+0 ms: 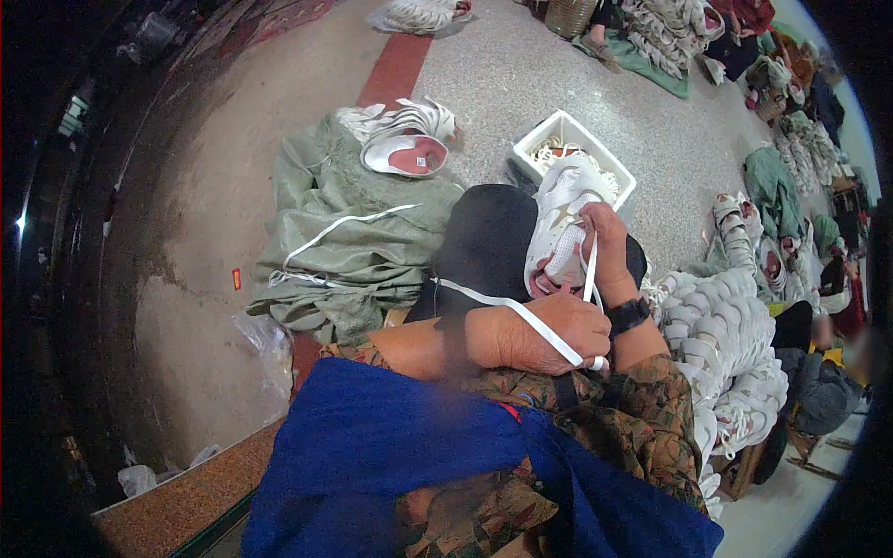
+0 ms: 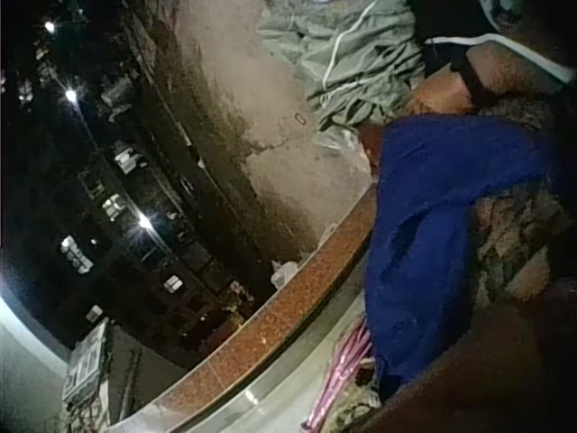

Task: Lacing and tying a white shoe in a factory setting.

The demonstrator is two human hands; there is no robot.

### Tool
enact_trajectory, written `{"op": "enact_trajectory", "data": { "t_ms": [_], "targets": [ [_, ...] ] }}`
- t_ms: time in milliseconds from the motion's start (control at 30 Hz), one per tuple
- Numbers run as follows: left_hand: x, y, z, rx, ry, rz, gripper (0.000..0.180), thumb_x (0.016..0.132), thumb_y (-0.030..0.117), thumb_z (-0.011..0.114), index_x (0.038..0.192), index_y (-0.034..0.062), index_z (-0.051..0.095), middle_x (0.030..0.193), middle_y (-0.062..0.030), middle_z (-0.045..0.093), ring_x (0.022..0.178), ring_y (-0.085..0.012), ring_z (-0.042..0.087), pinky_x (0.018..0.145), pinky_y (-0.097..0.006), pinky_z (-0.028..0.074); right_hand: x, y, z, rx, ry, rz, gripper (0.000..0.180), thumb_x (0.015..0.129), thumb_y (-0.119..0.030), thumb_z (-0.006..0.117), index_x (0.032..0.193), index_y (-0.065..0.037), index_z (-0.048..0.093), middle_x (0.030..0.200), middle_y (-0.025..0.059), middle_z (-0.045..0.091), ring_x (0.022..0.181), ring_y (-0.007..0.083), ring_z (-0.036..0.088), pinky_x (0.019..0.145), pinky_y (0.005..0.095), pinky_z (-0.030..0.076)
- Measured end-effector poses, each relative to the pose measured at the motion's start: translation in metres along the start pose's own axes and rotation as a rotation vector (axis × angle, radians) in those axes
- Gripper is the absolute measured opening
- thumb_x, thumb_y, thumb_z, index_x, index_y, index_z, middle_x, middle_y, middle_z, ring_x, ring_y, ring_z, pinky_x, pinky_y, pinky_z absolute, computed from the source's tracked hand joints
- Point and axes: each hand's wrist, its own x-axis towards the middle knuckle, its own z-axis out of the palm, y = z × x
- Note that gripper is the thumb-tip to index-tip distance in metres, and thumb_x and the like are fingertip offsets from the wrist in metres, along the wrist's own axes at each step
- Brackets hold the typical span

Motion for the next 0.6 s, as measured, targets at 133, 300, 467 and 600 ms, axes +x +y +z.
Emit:
{"op": "enact_trajectory", "data": {
  "t_ms": [133,300,467,600],
  "targets": [
    [-0.004,-0.004,-0.002,-0.032,-0.021,-0.043,0.021,0.084,0.018,0.061,0.075,0.002,0.051,0.077,-0.0115,0.052,0.075,-0.0295,0.055,0.067,-0.039,0.046,0.009,0.012,0.004,0.109,-0.004,0.099,0.006,0.088,0.0,0.051,0.085,0.0,0.056,0.08,0.0099,0.061,0.069,0.0186,0.061,0.06,0.0282,0.051],
    [-0.004,-0.008,-0.008,-0.047,-0.015,-0.023,0.019,0.084,0.018,0.06,0.075,0.0024,0.052,0.077,-0.0117,0.053,0.075,-0.0296,0.055,0.068,-0.039,0.046,0.005,0.008,-0.003,0.754,0.04,0.62,0.012,0.09,-0.012,0.053,0.087,-0.001,0.058,0.074,0.0077,0.062,0.063,0.0165,0.059,0.059,0.0273,0.048],
    [-0.02,-0.021,-0.04,-0.333,0.099,-0.111,0.032,0.09,0.031,0.054,0.073,0.0032,0.057,0.084,-0.0129,0.061,0.08,-0.0297,0.06,0.074,-0.038,0.048,-0.009,0.005,-0.024,0.783,0.062,0.699,0.02,0.092,-0.013,0.05,0.078,-0.001,0.059,0.068,0.0024,0.055,0.058,0.0066,0.048,0.054,0.0205,0.039],
    [-0.085,-0.039,-0.08,-0.858,0.633,-0.274,0.035,0.091,0.027,0.048,0.068,0.0035,0.059,0.082,-0.0167,0.064,0.079,-0.0272,0.062,0.072,-0.036,0.05,-0.045,0.026,-0.059,0.817,0.351,0.799,0.018,0.091,-0.013,0.053,0.076,-0.004,0.058,0.059,-0.0025,0.048,0.047,0.0052,0.041,0.045,0.0192,0.031]
  ]
}}
